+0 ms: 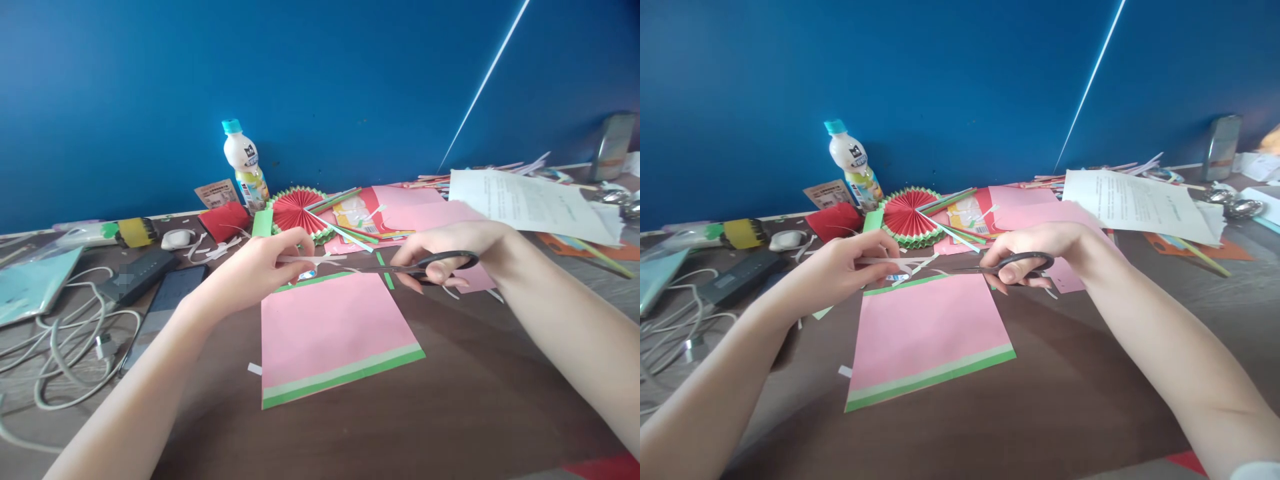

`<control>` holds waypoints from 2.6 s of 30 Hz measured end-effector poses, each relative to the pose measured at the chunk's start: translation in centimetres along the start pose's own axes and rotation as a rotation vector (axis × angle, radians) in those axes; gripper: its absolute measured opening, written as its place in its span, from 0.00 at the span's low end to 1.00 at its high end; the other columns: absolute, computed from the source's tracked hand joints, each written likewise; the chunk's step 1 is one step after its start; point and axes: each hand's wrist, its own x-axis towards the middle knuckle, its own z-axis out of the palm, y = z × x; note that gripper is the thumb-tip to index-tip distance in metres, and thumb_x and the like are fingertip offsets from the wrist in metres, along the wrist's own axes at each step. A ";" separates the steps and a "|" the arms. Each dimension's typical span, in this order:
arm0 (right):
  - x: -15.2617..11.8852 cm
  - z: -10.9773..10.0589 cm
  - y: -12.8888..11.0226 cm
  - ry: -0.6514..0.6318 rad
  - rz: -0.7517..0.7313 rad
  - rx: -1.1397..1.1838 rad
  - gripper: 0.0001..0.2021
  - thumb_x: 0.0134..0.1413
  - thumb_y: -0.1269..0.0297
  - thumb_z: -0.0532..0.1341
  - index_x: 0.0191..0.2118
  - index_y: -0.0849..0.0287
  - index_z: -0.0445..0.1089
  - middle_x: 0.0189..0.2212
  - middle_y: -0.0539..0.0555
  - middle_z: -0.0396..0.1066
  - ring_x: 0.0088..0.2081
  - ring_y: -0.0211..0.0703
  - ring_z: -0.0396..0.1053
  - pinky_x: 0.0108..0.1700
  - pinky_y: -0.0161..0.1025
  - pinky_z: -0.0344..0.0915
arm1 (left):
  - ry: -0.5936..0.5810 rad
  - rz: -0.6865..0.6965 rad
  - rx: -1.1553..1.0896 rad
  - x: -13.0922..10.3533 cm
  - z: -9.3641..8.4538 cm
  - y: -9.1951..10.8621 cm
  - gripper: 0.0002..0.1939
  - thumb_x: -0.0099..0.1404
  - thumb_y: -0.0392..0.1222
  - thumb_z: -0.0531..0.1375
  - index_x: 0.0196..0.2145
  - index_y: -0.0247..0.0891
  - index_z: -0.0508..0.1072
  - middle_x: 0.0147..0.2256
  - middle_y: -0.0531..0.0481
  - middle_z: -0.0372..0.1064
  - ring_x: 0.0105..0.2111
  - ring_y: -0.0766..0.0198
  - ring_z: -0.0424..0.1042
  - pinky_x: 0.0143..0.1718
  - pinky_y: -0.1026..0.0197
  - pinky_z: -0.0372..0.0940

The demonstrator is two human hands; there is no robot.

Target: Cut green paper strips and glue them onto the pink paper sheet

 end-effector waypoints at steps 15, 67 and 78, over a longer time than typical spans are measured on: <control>-1.4 -1.3 0.7 0.031 -0.022 -0.032 0.26 0.44 0.41 0.58 0.33 0.65 0.65 0.16 0.45 0.60 0.15 0.29 0.60 0.16 0.26 0.55 | -0.032 0.009 -0.066 -0.2 -0.4 -0.5 0.11 0.61 0.51 0.53 0.34 0.41 0.64 0.23 0.56 0.68 0.23 0.68 0.67 0.25 0.66 0.58; -0.2 0.5 -1.0 0.046 0.004 0.013 0.26 0.41 0.41 0.60 0.32 0.64 0.65 0.14 0.43 0.56 0.15 0.29 0.59 0.14 0.24 0.51 | -0.022 0.040 -0.049 0.1 0.4 0.2 0.06 0.60 0.46 0.54 0.33 0.42 0.65 0.21 0.60 0.67 0.20 0.71 0.63 0.22 0.70 0.55; 0.1 0.7 -1.2 0.067 0.120 -0.039 0.25 0.41 0.42 0.60 0.33 0.63 0.64 0.18 0.44 0.58 0.15 0.28 0.57 0.16 0.28 0.60 | 0.081 0.006 0.092 0.4 0.8 0.2 0.06 0.59 0.47 0.54 0.31 0.43 0.64 0.19 0.62 0.65 0.19 0.71 0.62 0.22 0.69 0.53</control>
